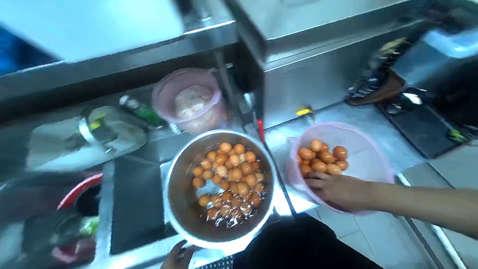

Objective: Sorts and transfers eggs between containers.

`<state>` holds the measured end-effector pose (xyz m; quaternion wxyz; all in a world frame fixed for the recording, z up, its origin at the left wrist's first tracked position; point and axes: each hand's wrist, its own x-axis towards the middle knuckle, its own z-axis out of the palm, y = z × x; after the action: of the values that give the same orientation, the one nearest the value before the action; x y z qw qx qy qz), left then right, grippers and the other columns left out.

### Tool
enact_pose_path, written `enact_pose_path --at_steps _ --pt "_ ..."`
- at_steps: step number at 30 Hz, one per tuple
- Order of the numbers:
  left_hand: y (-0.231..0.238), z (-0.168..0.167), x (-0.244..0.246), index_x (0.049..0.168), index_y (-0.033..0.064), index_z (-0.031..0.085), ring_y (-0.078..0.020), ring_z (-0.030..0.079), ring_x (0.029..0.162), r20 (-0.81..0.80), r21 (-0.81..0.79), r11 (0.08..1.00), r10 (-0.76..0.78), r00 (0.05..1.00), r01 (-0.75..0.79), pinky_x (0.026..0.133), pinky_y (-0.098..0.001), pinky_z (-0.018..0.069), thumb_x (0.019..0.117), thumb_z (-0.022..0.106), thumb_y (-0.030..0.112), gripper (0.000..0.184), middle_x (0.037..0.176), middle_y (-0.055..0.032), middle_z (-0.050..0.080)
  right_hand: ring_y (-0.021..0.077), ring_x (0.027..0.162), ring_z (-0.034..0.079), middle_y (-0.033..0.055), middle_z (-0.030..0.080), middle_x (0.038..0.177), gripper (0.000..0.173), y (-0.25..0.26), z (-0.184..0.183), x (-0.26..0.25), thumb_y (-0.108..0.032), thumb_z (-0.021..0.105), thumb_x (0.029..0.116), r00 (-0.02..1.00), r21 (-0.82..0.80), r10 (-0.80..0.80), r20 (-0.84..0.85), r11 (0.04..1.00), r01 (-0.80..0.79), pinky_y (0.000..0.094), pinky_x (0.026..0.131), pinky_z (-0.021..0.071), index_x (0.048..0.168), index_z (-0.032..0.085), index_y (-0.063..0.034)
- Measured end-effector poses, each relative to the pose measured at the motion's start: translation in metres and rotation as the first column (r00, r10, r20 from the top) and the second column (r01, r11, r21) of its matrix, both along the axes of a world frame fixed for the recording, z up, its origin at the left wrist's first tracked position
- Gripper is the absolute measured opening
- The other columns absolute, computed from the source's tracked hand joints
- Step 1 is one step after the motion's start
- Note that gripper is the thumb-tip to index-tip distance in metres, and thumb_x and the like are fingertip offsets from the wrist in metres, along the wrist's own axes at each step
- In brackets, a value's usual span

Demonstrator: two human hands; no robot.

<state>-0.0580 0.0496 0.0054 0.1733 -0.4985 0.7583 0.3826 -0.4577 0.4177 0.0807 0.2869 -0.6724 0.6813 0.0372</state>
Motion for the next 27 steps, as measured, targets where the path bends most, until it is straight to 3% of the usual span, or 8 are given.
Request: enact_pose_path --at_steps 4,7,10,13,15,18,20,27 --pt "-0.011 -0.002 0.004 0.145 0.0086 0.056 -0.0346 0.065 0.12 0.046 0.014 0.998 0.058 0.997 -0.059 0.105 -0.055 0.0498 0.1019 0.064 0.033 0.05 0.132 -0.02 0.065 0.0339 0.139 0.05 0.0069 0.059 0.145 0.025 -0.002 0.034 -0.005 -0.021 0.069 0.0944 0.973 -0.157 -0.214 0.088 0.961 0.225 0.0582 0.109 0.0471 0.119 0.074 -0.02" --pt "-0.018 0.002 0.002 0.141 0.008 0.059 -0.0293 0.069 0.112 -0.083 -0.03 0.993 0.115 0.99 -0.118 0.1 -0.0506 0.0542 0.1028 0.062 0.031 0.045 0.129 -0.0167 0.067 0.0287 0.113 0.067 0.0097 0.068 0.125 0.031 -0.023 0.067 0.005 -0.035 0.059 0.0971 0.925 -0.435 -0.376 0.056 0.825 0.362 0.0525 0.091 0.0579 0.115 0.076 -0.0161" --pt "-0.022 0.0 -0.005 0.128 0.0059 0.066 -0.0234 0.071 0.102 -0.276 -0.089 0.972 0.187 0.943 -0.219 0.095 -0.0483 0.0571 0.1045 0.059 0.027 0.032 0.114 -0.0119 0.072 0.0132 0.093 0.068 0.0026 0.071 0.108 0.03 -0.078 0.077 0.054 -0.036 0.058 0.1007 0.873 -0.53 -0.415 0.257 0.695 0.486 0.0372 0.079 0.0607 0.111 0.075 -0.0139" --pt "-0.026 0.0 -0.015 0.12 0.0062 0.07 -0.0206 0.071 0.092 -0.395 -0.15 0.946 0.21 0.894 -0.288 0.089 -0.0483 0.0583 0.1053 0.057 0.021 0.025 0.102 -0.0094 0.074 0.0115 0.099 0.068 0.0 0.07 0.111 0.027 -0.165 0.036 0.115 -0.035 0.059 0.1032 0.811 -0.203 -0.415 0.412 0.826 0.525 0.0374 0.087 0.06 0.12 0.073 -0.0192" --pt "-0.032 0.005 -0.02 0.117 0.0082 0.071 -0.0198 0.071 0.088 -0.398 -0.184 0.947 0.174 0.901 -0.264 0.085 -0.0487 0.0583 0.1056 0.058 0.024 0.024 0.098 -0.008 0.073 0.0221 0.112 0.067 0.0073 0.069 0.122 0.029 -0.22 -0.009 0.143 -0.029 0.056 0.1043 0.852 0.099 -0.392 0.347 0.919 0.382 0.0473 0.1 0.0537 0.127 0.068 -0.0166" --pt "-0.042 0.012 -0.016 0.119 0.0108 0.071 -0.0166 0.071 0.09 -0.399 -0.208 0.956 0.109 0.91 -0.205 0.086 -0.0454 0.0598 0.1054 0.059 0.028 0.026 0.102 -0.005 0.074 0.0386 0.119 0.063 0.0172 0.066 0.127 0.031 -0.259 -0.065 0.168 -0.023 0.054 0.1024 0.952 0.295 -0.254 0.172 0.935 0.196 0.0636 0.097 0.0501 0.13 0.065 -0.0141" --pt "-0.047 0.008 -0.005 0.125 0.0116 0.069 -0.0155 0.072 0.094 -0.432 -0.194 0.96 0.104 0.896 -0.204 0.088 -0.0436 0.06 0.1056 0.058 0.028 0.028 0.108 -0.0047 0.073 0.0422 0.122 0.061 0.0193 0.065 0.131 0.034 -0.271 -0.082 0.173 -0.021 0.056 0.1006 0.97 0.344 -0.21 0.123 0.926 0.157 0.068 0.096 0.0489 0.133 0.065 -0.0145" --pt "-0.057 -0.016 0.049 0.127 0.008 0.068 -0.0208 0.071 0.102 -0.397 -0.127 0.951 0.211 0.893 -0.281 0.095 -0.047 0.0571 0.1059 0.057 0.027 0.031 0.114 -0.0093 0.072 0.028 0.13 0.058 0.0098 0.059 0.142 0.035 -0.29 -0.076 0.173 -0.021 0.056 0.103 0.938 0.11 -0.338 0.08 0.938 0.328 0.0498 0.108 0.0487 0.136 0.064 -0.0138"
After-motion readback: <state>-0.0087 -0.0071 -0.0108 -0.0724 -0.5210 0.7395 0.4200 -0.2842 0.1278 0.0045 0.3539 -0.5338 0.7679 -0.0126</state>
